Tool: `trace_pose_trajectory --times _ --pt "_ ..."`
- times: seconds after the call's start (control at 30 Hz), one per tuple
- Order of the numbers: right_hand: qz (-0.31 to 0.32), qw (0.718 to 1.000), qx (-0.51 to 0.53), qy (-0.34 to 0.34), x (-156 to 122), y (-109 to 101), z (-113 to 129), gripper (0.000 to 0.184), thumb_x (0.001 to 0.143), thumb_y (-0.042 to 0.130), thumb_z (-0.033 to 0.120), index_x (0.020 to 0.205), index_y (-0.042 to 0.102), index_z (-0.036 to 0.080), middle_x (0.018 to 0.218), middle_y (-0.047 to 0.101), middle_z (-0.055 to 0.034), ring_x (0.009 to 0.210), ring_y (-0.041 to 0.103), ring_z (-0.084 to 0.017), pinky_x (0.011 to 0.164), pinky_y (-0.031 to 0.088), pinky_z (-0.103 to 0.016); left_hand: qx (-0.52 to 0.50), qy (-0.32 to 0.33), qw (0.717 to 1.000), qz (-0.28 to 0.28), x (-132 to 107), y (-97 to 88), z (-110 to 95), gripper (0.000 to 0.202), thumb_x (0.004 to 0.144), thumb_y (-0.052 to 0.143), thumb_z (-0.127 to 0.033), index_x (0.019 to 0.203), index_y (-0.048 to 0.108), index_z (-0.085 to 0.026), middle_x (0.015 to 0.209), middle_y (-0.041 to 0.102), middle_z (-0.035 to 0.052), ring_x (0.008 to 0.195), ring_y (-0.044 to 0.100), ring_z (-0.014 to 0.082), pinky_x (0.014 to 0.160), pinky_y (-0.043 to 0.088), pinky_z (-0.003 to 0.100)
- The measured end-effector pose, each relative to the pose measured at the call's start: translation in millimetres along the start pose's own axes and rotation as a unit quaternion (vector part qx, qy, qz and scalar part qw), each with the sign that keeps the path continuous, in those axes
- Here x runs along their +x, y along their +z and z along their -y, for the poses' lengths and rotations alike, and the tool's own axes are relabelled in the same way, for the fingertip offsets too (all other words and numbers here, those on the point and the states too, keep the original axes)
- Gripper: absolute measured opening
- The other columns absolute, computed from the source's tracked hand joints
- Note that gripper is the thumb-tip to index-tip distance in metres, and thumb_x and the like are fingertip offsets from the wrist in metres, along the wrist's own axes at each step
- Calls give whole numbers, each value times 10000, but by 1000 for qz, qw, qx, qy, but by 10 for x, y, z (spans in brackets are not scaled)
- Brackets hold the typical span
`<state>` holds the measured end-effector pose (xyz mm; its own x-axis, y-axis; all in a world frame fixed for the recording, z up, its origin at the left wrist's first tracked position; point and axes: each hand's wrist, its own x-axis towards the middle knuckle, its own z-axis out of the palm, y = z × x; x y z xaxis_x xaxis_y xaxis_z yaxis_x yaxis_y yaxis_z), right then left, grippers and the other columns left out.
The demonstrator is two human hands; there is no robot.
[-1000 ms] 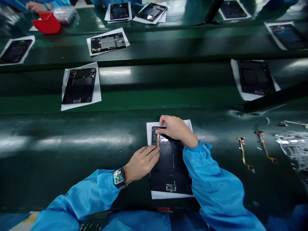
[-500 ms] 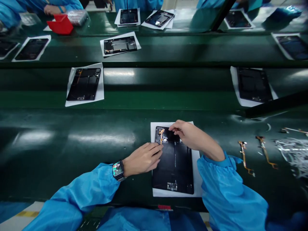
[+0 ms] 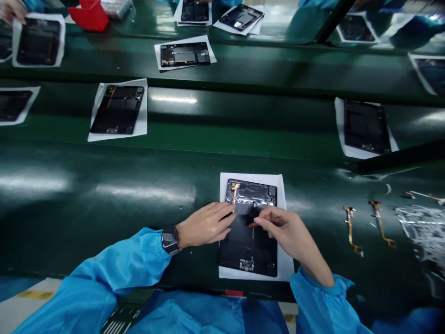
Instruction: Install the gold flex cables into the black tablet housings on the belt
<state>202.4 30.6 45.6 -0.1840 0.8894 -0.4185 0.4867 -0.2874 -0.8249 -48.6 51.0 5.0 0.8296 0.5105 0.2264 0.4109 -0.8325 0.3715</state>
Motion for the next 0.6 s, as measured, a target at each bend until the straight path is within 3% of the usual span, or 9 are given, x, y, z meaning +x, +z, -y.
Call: trace_pose_trajectory --times 0.13,0.3,0.6 --pt "-14 996 83 8 -55 96 -124 261 852 650 446 841 630 186 708 637 -11 593 560 -134 575 447 -257 15 -5 1000 -12 -16 5 4 361 917 510 -142 1270 492 -67 1320 552 171 1224 526 271 1013 492 406" --pt "-24 994 104 3 -63 121 -154 252 839 663 436 866 632 187 695 607 2 611 564 -140 580 443 -261 24 -3 1000 -5 -12 -37 4 359 919 487 -137 1275 503 -94 1334 541 166 1241 513 277 986 502 421" --pt "-23 995 97 -4 -47 146 -206 249 880 613 439 901 631 192 723 605 0 638 578 -147 599 457 -270 78 4 994 76 43 -133 -53 340 929 519 -212 1251 554 -108 1379 517 133 1333 413 298 1076 414 440"
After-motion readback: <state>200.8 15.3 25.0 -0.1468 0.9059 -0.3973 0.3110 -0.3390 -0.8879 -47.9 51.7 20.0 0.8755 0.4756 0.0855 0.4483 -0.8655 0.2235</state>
